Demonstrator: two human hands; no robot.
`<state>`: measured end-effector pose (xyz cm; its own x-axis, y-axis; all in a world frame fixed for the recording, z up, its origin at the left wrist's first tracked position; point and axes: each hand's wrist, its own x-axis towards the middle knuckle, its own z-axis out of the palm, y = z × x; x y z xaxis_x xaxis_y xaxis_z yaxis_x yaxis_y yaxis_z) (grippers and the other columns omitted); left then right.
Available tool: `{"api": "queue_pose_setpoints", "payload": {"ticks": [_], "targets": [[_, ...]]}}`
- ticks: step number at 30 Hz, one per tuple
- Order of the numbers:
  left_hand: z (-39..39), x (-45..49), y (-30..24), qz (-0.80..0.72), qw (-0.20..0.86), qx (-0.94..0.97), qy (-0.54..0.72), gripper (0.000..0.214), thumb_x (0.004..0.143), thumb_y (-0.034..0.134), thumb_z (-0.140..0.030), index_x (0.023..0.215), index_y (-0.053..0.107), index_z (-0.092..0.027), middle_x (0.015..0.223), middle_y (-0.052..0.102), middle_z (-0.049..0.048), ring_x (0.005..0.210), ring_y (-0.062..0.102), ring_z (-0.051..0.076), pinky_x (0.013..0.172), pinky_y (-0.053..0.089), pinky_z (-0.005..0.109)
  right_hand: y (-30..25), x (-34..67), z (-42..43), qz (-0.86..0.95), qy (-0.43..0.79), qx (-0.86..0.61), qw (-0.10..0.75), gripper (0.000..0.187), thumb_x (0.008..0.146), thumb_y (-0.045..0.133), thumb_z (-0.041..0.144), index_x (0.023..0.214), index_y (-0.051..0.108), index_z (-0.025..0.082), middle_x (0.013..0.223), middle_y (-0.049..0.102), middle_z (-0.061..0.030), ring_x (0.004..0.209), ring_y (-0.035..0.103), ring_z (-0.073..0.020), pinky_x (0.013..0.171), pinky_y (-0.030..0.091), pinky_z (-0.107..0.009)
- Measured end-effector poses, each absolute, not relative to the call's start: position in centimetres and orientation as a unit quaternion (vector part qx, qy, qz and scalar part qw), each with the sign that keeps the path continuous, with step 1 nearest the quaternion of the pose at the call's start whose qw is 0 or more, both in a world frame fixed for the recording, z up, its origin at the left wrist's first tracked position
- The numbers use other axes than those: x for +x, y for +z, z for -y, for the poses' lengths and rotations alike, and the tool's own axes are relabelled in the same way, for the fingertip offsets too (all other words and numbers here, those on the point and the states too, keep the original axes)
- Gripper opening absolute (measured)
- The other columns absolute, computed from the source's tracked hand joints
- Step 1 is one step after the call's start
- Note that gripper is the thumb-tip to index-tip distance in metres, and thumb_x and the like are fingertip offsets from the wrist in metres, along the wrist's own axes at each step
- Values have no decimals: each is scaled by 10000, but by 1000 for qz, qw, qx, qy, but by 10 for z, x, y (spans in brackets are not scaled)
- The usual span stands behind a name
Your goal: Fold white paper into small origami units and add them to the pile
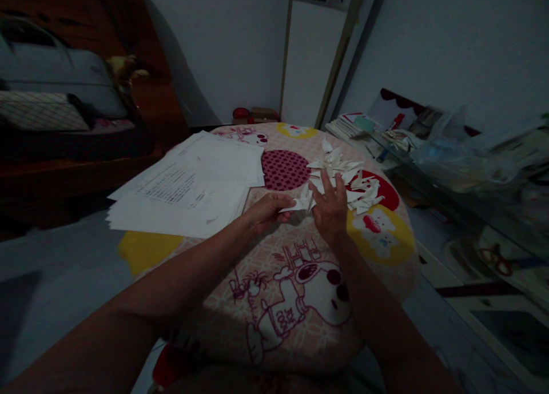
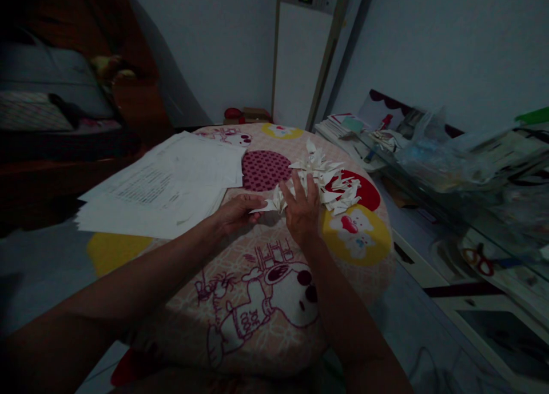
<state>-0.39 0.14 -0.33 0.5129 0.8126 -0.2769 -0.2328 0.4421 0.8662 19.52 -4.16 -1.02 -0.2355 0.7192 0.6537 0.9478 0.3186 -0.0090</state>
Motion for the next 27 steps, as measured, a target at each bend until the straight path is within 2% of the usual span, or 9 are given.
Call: {"api": "queue_pose_setpoints", "payload": {"ticks": [3, 5, 6, 9, 14, 18, 21, 24, 27], "targets": [[-2, -4, -5, -349, 772, 421, 324, 144, 834, 711, -131, 710, 644, -102, 591, 594, 5, 437, 477, 36, 459, 418, 161, -14, 194, 40, 780, -186, -544, 246, 358, 921, 498, 118, 1211, 693, 196, 1411, 625, -93, 1431, 400, -313, 1223, 240, -564], [-3, -5, -6, -346, 749, 457, 332, 110, 836, 705, -168, 753, 668, -105, 626, 618, 16, 473, 501, 50, 489, 443, 176, -16, 194, 40, 792, -161, -550, 211, 323, 939, 465, 106, 1147, 707, 159, 1206, 723, -112, 1218, 577, -256, 1205, 284, -491], [-3, -6, -5, -348, 723, 486, 346, 76, 830, 704, -179, 807, 690, -108, 671, 645, 27, 512, 532, 64, 522, 467, 190, -16, 193, 40, 794, -152, -555, 197, 322, 947, 450, 104, 1139, 706, 148, 1116, 743, -112, 1110, 616, -235, 1186, 310, -457], [-2, -8, -2, -360, 574, 618, 399, 199, 799, 709, -193, 990, 734, -143, 879, 722, 64, 714, 631, 125, 690, 534, 260, -14, 192, 42, 792, -146, -568, 171, 352, 969, 419, 110, 1192, 689, 146, 993, 742, -99, 972, 621, -220, 1140, 335, -407], [10, -8, 9, -358, 281, 828, 328, 223, 848, 568, -168, 965, 757, -188, 1007, 740, 91, 978, 643, 228, 958, 490, 405, -9, 184, 46, 783, -143, -594, 116, 380, 984, 413, 135, 1278, 654, 120, 1006, 729, -128, 966, 601, -247, 992, 388, -377], [24, -4, 17, -368, 183, 889, 202, 249, 821, 551, -178, 1006, 717, -169, 1007, 733, 122, 967, 652, 263, 914, 489, 390, -7, 180, 49, 760, -134, -632, 72, 369, 994, 417, 149, 1290, 635, 110, 1013, 727, -143, 964, 611, -260, 895, 401, -371], [29, -1, 19, -399, 133, 894, 155, 283, 869, 531, -237, 1086, 680, -135, 1049, 726, 166, 956, 667, 287, 841, 489, 379, -7, 177, 51, 754, -119, -644, 57, 341, 1005, 412, 153, 1259, 638, 119, 1027, 729, -143, 954, 624, -254, 864, 403, -364], [25, 2, 16, -447, 99, 883, 105, 303, 933, 455, -223, 1106, 680, -118, 1046, 732, 187, 935, 685, 284, 811, 474, 369, -6, 172, 53, 764, -108, -634, 51, 339, 1018, 388, 153, 1264, 621, 125, 1018, 729, -139, 930, 634, -248, 829, 408, -357], [20, 4, 10, -470, 92, 874, 83, 295, 941, 462, -208, 1095, 701, -129, 1022, 742, 186, 926, 695, 276, 800, 465, 353, -5, 166, 56, 773, -112, -623, 39, 337, 1027, 368, 150, 1255, 614, 123, 987, 724, -136, 906, 639, -245, 802, 409, -352]]}}
